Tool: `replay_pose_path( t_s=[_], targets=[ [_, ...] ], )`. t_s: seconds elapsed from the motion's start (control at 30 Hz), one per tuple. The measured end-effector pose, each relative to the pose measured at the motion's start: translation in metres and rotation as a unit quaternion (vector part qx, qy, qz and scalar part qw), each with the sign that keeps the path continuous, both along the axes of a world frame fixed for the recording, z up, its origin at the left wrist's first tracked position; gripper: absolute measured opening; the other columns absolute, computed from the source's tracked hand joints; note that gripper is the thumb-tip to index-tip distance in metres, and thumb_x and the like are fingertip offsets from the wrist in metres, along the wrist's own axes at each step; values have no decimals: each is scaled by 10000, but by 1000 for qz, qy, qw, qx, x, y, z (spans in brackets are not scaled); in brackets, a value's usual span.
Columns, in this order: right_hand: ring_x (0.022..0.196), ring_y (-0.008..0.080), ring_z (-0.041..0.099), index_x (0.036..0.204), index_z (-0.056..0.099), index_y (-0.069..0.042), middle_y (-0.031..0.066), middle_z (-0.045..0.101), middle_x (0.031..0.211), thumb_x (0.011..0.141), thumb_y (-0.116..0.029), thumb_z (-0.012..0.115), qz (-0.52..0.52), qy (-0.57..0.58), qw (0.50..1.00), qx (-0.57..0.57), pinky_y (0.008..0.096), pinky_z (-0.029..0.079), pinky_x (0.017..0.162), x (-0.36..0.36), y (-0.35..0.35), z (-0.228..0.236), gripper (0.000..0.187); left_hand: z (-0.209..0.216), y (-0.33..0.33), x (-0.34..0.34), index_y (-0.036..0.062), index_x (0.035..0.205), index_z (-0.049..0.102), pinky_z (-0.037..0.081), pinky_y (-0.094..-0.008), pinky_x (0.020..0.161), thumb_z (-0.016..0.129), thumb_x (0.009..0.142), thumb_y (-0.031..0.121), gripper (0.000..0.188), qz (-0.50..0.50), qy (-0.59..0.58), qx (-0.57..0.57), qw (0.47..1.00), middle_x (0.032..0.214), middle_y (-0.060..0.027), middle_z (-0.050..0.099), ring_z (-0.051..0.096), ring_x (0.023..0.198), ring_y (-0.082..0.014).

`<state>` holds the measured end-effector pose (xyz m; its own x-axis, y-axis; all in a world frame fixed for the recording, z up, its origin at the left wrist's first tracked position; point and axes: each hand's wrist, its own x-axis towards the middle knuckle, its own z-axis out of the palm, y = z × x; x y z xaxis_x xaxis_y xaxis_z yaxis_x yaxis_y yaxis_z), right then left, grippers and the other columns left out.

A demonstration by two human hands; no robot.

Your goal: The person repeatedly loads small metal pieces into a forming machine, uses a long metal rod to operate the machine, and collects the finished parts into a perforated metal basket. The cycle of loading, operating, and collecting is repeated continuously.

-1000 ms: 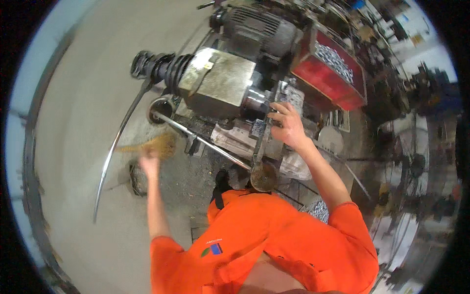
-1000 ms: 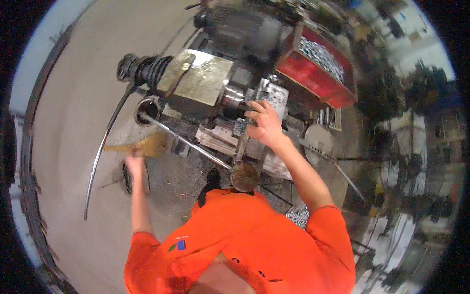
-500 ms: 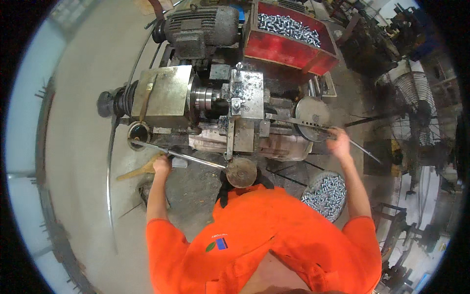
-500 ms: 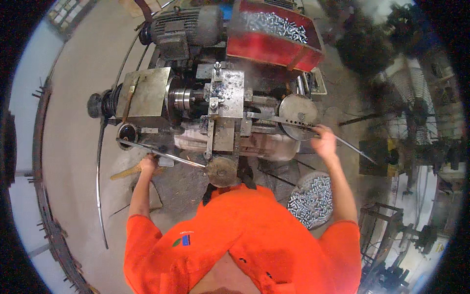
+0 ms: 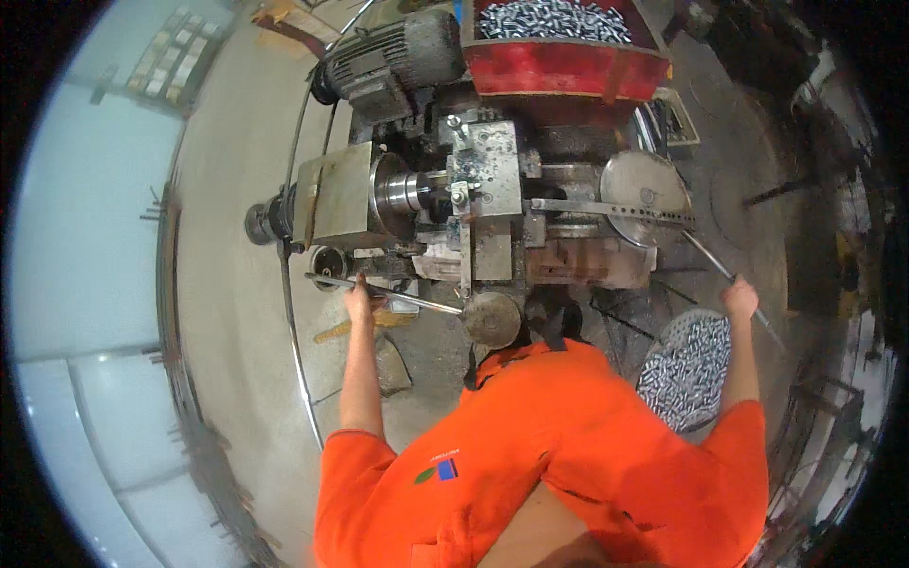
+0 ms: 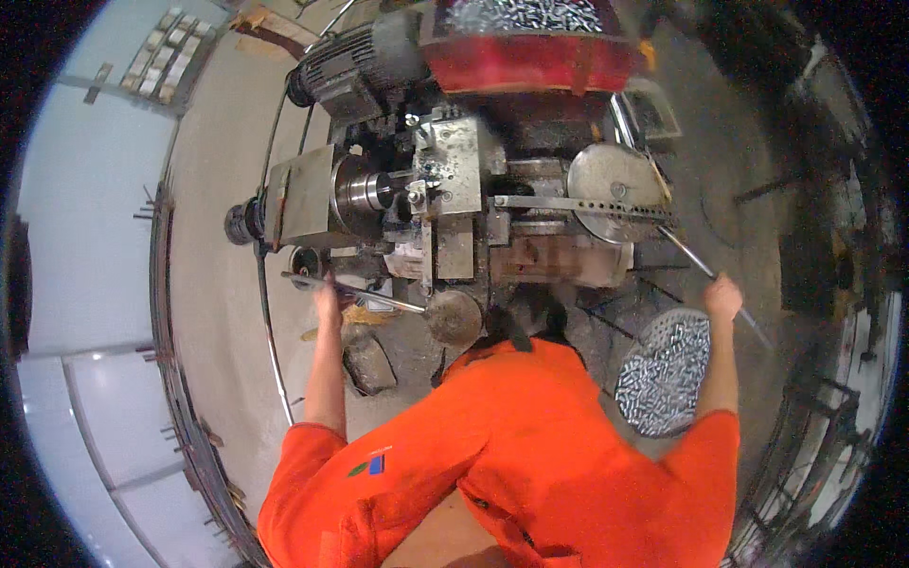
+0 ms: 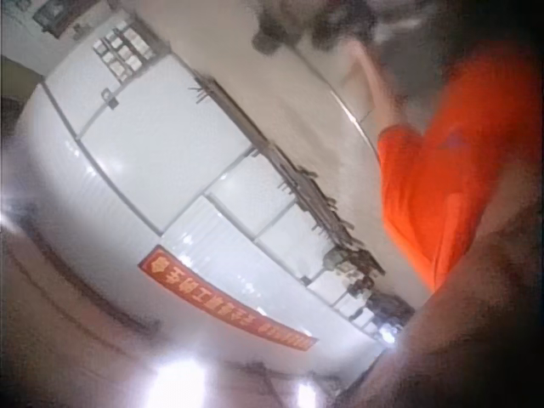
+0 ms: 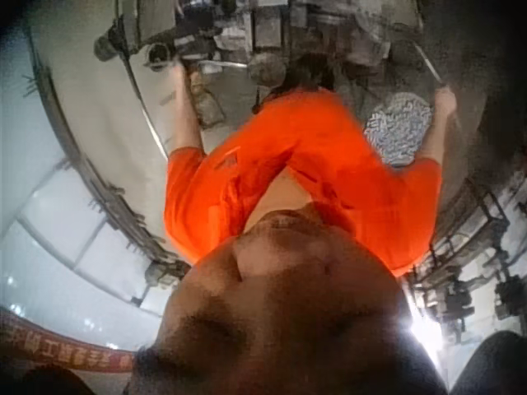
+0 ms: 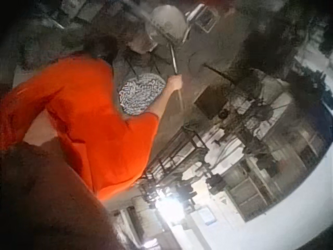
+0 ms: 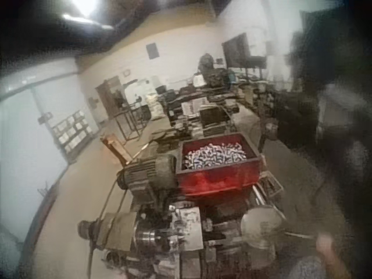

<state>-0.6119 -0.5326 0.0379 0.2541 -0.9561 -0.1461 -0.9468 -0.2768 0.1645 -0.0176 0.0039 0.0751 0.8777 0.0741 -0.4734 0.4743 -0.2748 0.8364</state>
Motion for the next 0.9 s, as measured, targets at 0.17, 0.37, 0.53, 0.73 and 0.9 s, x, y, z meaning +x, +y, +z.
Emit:
replay_pose_path(
  t_s=[0.17, 0.37, 0.53, 0.73, 0.9],
  targets=[
    [707, 370, 606, 865, 612, -41, 198, 621, 754, 603, -262, 607, -43, -161, 985, 47, 442, 479, 644, 19, 142, 9, 343, -17, -43, -16, -55, 874, 490, 452, -340, 373, 524, 838, 58, 123, 176, -170, -79, 966, 715, -144, 571, 556, 496, -219],
    [628, 374, 562, 783, 576, -9, 195, 573, 659, 625, -281, 583, -104, -350, 929, 52, 430, 427, 575, 63, 223, -2, 315, -22, -48, -11, -72, 848, 505, 452, -352, 404, 463, 760, -8, 117, 205, -184, -65, 959, 719, -145, 577, 536, 510, -219],
    [585, 347, 539, 743, 563, -13, 192, 555, 623, 643, -268, 552, -111, -403, 905, 75, 413, 405, 540, 75, 225, 9, 274, -26, -45, -12, -73, 854, 503, 454, -356, 409, 482, 762, 1, 120, 212, -178, -34, 960, 717, -154, 581, 532, 498, -224],
    [549, 316, 512, 741, 565, 4, 213, 546, 624, 636, -266, 541, -81, -370, 919, 108, 393, 402, 534, 38, 201, -30, 291, -48, -17, 6, -94, 848, 473, 440, -357, 398, 514, 761, -2, 133, 119, -144, -42, 982, 691, -186, 570, 543, 486, -244],
    [699, 393, 594, 844, 597, -19, 199, 606, 722, 657, -305, 603, 47, -96, 994, 37, 475, 470, 636, -3, 84, 9, 343, -24, 0, -5, -48, 843, 563, 481, -283, 445, 582, 843, 315, 364, -18, -63, 110, 992, 635, -130, 585, 590, 503, -209]
  ],
)
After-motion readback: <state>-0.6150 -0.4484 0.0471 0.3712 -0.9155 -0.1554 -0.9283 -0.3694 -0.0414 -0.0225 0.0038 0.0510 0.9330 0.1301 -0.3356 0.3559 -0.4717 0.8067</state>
